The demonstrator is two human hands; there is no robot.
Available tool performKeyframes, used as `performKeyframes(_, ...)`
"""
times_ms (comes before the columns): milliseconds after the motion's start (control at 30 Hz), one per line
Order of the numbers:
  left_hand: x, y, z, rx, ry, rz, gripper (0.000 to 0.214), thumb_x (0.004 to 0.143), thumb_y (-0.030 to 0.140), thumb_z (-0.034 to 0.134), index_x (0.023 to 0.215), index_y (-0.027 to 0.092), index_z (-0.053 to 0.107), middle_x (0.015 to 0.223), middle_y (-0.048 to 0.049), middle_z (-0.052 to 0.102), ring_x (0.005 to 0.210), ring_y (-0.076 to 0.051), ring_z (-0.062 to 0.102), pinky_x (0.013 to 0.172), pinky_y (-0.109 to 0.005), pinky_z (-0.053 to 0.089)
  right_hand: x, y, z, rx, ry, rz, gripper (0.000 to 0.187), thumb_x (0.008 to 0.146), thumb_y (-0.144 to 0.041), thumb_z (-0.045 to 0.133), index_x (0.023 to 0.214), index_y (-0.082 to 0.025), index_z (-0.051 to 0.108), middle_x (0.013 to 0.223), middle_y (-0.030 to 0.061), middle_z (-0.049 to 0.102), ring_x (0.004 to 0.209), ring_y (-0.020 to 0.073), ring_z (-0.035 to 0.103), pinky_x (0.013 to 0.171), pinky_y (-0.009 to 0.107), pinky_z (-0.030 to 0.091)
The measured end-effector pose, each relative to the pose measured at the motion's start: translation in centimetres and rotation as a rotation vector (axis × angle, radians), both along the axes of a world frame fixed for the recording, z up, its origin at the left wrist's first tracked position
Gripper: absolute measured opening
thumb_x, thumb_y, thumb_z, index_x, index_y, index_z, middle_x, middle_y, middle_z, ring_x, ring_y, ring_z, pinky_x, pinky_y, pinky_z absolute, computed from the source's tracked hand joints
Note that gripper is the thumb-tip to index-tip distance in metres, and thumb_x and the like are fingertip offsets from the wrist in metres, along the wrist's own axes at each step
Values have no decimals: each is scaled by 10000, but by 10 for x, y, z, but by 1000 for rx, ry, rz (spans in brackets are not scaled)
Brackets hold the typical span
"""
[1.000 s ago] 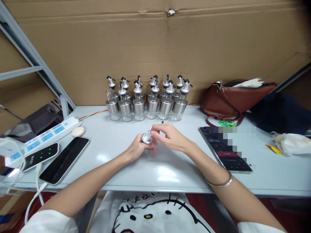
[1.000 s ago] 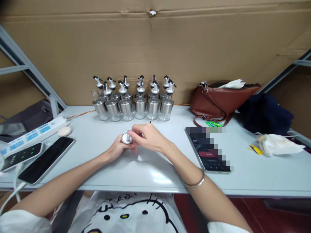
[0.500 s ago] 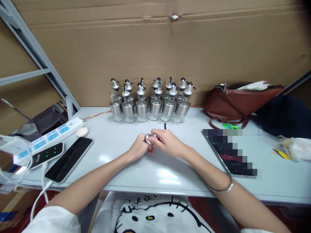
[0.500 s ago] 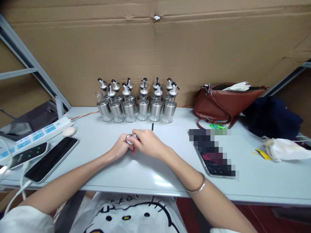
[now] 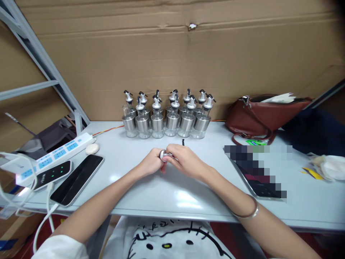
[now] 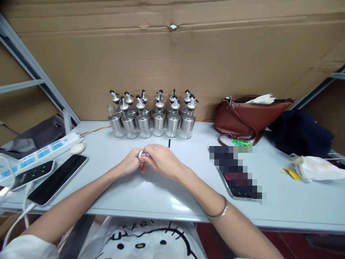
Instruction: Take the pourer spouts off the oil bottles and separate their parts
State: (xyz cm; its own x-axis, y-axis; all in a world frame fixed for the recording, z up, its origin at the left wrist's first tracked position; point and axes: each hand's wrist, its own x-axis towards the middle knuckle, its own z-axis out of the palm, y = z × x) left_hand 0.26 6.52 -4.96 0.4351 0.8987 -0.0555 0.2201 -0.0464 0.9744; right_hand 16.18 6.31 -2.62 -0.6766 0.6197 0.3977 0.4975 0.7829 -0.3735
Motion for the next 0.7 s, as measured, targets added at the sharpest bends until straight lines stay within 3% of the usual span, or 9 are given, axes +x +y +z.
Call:
performKeyframes(167, -3, 1, 1, 3, 55, -38, 195, 545, 180, 373, 377, 171, 473, 369, 14, 505, 387, -90, 440, 449, -202, 333, 0, 2, -3, 99, -28, 12, 266, 958, -334, 398, 783, -172, 516, 741, 38, 551, 674, 154, 464, 632, 250, 346)
performKeyframes(433, -17, 2, 11, -63, 193, -284, 240, 561, 220, 412, 329, 176, 456, 325, -2, 476, 325, -93, 416, 420, -211, 326, -4, -4, 0, 247, -77, 70, 311, 971, -338, 359, 778, -175, 542, 708, 47, 564, 660, 169, 470, 619, 271, 337)
performKeyframes(700, 2, -4, 11, 311, 165, 56, 176, 641, 202, 379, 466, 182, 376, 463, 27, 436, 486, -95, 377, 505, -221, 290, -3, -9, 14, 403, -19, -65, 290, 957, -284, 370, 715, -187, 496, 652, 22, 582, 608, 151, 469, 681, 301, 314)
